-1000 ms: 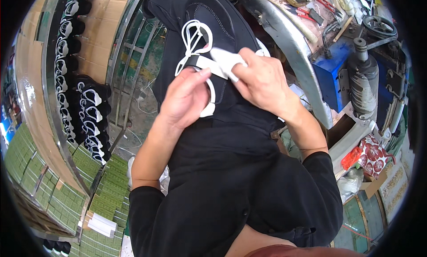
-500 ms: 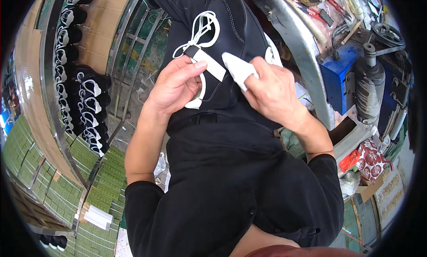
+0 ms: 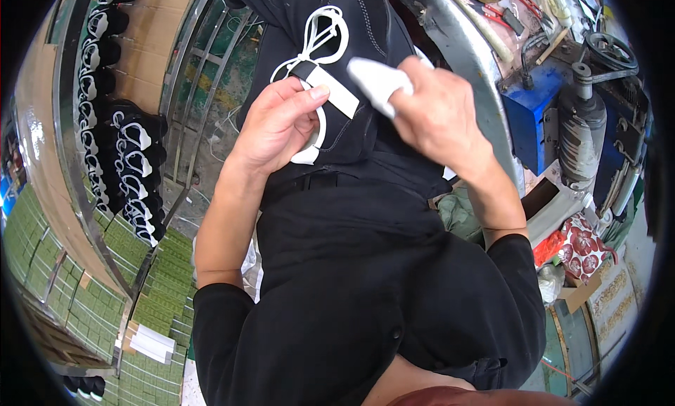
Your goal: The person picks up a black sneaker with white laces and a white sole, inspects it, and then wipes the upper surface with a white cloth. The person handles the shoe one at a time, turning it to clean different areas.
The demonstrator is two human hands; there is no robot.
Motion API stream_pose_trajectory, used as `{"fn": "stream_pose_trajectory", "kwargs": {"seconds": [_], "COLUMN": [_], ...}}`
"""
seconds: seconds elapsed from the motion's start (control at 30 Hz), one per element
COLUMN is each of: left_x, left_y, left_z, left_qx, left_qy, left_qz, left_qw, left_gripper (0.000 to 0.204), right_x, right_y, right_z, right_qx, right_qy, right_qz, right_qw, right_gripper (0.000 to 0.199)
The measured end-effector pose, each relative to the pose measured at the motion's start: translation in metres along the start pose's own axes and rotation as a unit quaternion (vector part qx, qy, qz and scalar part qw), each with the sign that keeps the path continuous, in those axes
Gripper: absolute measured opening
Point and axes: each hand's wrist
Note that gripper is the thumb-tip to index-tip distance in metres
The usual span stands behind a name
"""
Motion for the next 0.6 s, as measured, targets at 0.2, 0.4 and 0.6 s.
{"fn": "stream_pose_trajectory", "kwargs": {"seconds": [0.2, 0.4, 0.6], "left_x": [-0.005, -0.009, -0.016], "left_y": [0.003, 0.001, 0.004], "left_z": [-0.002, -0.011, -0.007], "left_qx": [-0.016, -0.007, 0.028], "left_qy": [-0.014, -0.063, -0.084], "left_qz": [0.021, 0.028, 0.041], "left_qw": [1.000, 0.998, 0.995], "left_gripper": [0.014, 0.015, 0.014], "right_x": [0.000, -0.001, -0.016], "right_y": [0.005, 0.001, 0.007], "right_z": [-0.002, -0.006, -0.011], "right_qx": [-0.019, -0.031, -0.033], "right_qy": [0.007, 0.030, -0.036], "right_qz": [-0.021, -0.001, -0.019], "right_qw": [1.000, 0.999, 0.999], "right_gripper": [0.015, 0.015, 0.014]}}
Point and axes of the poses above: each hand's wrist, its own y-axis away from the middle knuckle, its own z-axis out of the palm, x = y × z, and after that the axes turned 6 degrees about y, right-handed
